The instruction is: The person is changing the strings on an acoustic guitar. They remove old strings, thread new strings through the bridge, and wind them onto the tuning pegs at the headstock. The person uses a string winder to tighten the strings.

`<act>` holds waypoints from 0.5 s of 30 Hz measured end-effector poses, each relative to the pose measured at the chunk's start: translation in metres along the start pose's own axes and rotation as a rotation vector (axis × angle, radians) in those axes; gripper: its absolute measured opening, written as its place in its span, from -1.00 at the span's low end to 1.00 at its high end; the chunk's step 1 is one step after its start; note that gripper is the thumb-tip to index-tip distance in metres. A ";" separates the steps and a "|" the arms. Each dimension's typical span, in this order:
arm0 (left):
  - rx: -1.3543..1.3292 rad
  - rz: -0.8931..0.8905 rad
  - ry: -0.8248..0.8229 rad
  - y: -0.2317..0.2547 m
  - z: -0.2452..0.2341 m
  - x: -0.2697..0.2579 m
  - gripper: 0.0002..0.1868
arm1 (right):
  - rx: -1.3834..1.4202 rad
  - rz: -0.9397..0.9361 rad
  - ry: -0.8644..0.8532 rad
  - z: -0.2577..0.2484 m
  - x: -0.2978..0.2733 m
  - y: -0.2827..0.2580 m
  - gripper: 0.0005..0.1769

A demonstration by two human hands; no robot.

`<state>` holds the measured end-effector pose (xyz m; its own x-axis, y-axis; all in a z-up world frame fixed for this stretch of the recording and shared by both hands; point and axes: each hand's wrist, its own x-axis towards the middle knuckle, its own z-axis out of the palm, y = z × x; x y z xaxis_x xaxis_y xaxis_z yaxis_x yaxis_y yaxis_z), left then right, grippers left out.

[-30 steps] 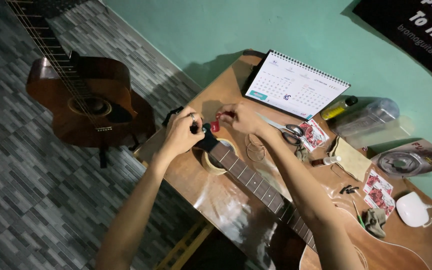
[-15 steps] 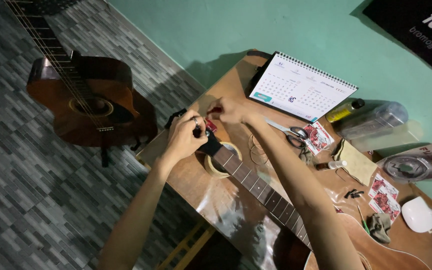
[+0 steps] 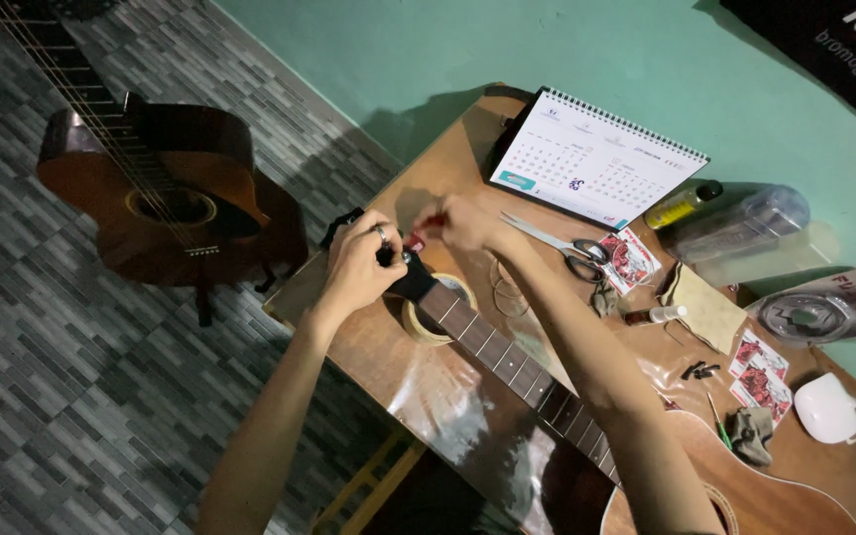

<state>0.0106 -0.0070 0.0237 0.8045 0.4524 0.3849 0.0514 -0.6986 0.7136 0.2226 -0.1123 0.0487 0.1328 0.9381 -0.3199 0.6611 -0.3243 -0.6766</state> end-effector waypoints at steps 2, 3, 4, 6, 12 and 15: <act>0.006 -0.005 0.005 -0.002 -0.001 -0.001 -0.84 | 0.114 -0.005 0.085 -0.001 0.009 0.005 -0.79; 0.026 0.000 0.006 -0.005 0.002 -0.001 -0.83 | 0.067 0.039 0.073 -0.003 0.005 0.006 -0.75; 0.045 0.005 0.006 -0.008 0.005 -0.001 -0.81 | 0.019 0.082 0.061 -0.006 0.002 0.008 -0.70; 0.031 0.022 0.014 -0.009 0.005 0.000 -0.83 | 0.045 0.062 -0.021 -0.022 -0.024 -0.002 -0.77; 0.024 0.040 0.036 -0.016 0.013 0.001 -0.83 | 0.003 0.149 0.090 0.014 0.011 0.019 -0.71; 0.023 0.007 0.020 -0.015 0.009 -0.001 -0.83 | 0.130 0.123 0.146 0.001 0.008 0.005 -0.68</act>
<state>0.0142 -0.0017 0.0074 0.7928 0.4585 0.4016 0.0595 -0.7139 0.6977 0.2263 -0.1062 0.0426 0.3186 0.8950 -0.3122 0.5342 -0.4416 -0.7208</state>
